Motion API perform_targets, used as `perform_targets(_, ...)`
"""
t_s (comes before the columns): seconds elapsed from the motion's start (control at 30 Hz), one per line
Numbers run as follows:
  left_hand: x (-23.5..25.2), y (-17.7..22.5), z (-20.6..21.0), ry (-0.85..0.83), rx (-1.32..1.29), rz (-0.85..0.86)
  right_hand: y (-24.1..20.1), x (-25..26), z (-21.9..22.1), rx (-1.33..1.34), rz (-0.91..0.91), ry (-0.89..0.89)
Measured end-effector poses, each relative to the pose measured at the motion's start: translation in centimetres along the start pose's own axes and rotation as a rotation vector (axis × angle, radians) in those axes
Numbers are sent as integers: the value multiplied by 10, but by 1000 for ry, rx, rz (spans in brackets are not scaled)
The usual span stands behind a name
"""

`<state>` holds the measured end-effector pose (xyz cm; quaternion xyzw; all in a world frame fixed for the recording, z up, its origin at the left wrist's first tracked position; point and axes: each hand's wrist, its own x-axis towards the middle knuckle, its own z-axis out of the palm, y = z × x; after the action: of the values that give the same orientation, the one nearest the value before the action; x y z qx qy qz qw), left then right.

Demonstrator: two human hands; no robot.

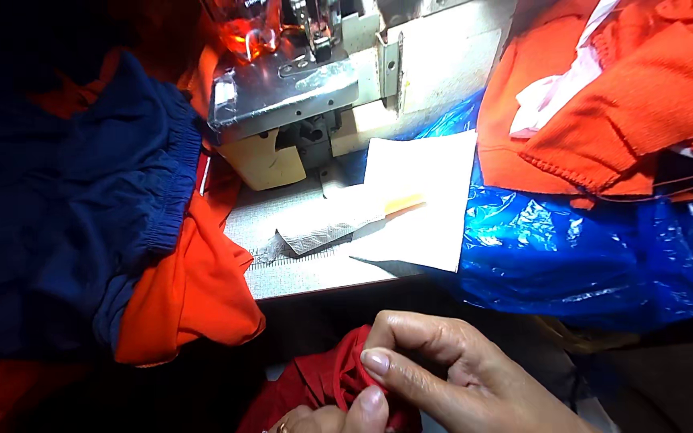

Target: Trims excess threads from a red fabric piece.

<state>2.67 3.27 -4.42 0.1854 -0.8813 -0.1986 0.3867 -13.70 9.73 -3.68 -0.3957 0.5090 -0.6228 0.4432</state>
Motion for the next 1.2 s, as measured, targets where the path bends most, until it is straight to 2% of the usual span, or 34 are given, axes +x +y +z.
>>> perform_targets(0.13, 19, -3, 9, -72, -110, -152, 5, 1, -2, 211, 127, 47)
perform_targets(0.23, 37, -5, 6, -101, -325, -238, -5, 1, -3, 259, 133, 53)
perform_targets(0.33, 52, -12, -7, -274, -475, -273, -10, 5, -8, 228, 119, 102)
perform_targets(0.4, 58, -18, -19, -360, -403, -336, -11, 7, -15, 235, 129, 126)
perform_targets(0.5, 58, -24, -24, -244, -438, -468, -17, 5, -22, 267, 104, 15)
perform_targets(0.6, 61, -19, -15, -315, -712, -495, -22, 5, -17, 272, -3, -78)
perform_targets(0.67, 63, -15, -8, -385, -841, -483, -23, 6, -14, 274, -53, -74)
perform_targets(0.77, 65, -18, -10, -306, -901, -531, -22, 4, -17, 188, -76, -47)
perform_targets(0.9, 72, -16, -20, -198, -865, -564, -4, 2, -27, -141, -104, -6)
perform_targets(0.97, 73, -16, -19, -162, -877, -579, 2, 0, -28, -185, -108, 53)
perform_targets(1.03, 73, -18, -19, -164, -859, -595, -3, -2, -29, 20, 7, 84)
perform_targets(1.13, 73, -18, -14, -186, -800, -605, -17, 1, -26, 490, 306, 117)
perform_targets(1.2, 73, -17, -10, -187, -769, -599, -20, 2, -22, 614, 370, 129)
